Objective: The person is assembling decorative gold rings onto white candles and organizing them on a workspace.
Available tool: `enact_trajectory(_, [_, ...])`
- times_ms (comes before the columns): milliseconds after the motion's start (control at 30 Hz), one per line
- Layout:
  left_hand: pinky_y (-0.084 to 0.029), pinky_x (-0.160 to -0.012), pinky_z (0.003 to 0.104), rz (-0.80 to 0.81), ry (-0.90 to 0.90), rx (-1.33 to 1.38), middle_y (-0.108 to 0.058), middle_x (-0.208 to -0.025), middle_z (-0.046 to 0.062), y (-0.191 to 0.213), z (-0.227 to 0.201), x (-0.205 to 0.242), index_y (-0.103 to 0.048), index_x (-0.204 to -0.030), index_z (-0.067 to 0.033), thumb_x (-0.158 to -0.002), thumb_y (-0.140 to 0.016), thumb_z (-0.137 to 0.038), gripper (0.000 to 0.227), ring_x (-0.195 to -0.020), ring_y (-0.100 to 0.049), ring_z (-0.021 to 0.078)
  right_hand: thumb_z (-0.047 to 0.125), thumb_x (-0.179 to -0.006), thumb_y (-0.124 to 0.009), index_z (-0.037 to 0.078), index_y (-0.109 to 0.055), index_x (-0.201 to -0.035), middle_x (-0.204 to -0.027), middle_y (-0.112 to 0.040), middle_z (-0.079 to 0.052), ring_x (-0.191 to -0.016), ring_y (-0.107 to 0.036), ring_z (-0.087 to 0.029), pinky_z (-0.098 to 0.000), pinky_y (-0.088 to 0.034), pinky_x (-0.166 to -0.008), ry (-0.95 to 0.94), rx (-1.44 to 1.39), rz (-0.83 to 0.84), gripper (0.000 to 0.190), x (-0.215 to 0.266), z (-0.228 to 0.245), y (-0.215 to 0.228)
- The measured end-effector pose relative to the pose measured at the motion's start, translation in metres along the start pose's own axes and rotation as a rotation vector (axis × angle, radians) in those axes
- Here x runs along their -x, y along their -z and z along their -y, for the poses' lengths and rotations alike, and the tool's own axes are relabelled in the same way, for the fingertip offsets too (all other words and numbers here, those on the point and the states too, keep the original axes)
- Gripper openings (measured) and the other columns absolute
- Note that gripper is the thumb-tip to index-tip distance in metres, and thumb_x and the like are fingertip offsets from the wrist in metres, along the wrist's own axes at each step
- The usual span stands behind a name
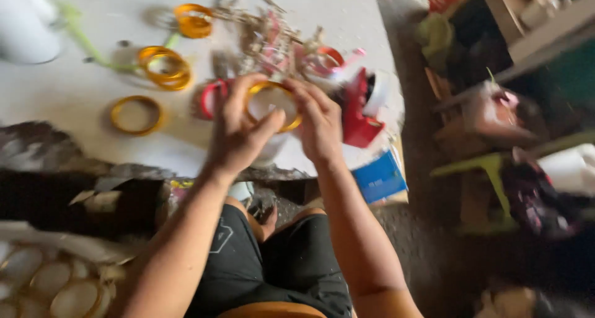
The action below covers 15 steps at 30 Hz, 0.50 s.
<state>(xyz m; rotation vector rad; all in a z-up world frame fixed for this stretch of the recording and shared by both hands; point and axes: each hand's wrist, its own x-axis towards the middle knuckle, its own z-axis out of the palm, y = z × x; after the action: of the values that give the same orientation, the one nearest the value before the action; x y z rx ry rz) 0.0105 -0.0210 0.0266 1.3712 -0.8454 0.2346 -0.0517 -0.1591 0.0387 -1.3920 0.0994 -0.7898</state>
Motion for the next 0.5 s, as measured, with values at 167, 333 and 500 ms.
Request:
enact_trajectory(167, [-0.042, -0.113, 0.046, -0.152, 0.036, 0.127, -0.066, -0.124, 0.022, -0.013, 0.001, 0.012, -0.056, -0.135, -0.0018, -0.083, -0.082, -0.028, 0.063, -0.124, -0.062, 0.0354, 0.025, -0.099, -0.061, 0.003, -0.076, -0.114, -0.113, -0.072, -0.016, -0.100, -0.062, -0.022, -0.0378, -0.053, -0.092, -0.108, 0.084, 0.042, 0.031, 0.003, -0.018, -0.001])
enact_trajectory(333, [-0.050, -0.107, 0.048, -0.186, -0.006, 0.042, -0.066, -0.124, 0.022, -0.006, 0.005, 0.039, -0.054, -0.143, -0.0053, -0.059, -0.098, -0.030, 0.099, -0.121, -0.065, 0.0385, 0.021, -0.095, -0.052, 0.003, -0.071, -0.125, -0.119, -0.069, -0.022, -0.114, -0.064, -0.032, -0.0534, -0.045, -0.107, -0.299, 0.437, 0.057, 0.040, 0.027, -0.069, 0.030])
enact_trajectory(500, [-0.043, -0.114, 0.046, -0.360, -0.021, 0.239, -0.063, -0.133, 0.020, 0.052, -0.006, 0.038, -0.049, -0.144, 0.0002, -0.063, -0.097, -0.012, 0.094, -0.128, -0.059, 0.0280, 0.022, -0.108, -0.057, -0.004, -0.071, -0.120, -0.095, -0.070, -0.018, -0.093, -0.067, -0.024, -0.0412, -0.057, -0.090, -0.105, 0.250, 0.056, 0.032, 0.025, -0.062, 0.014])
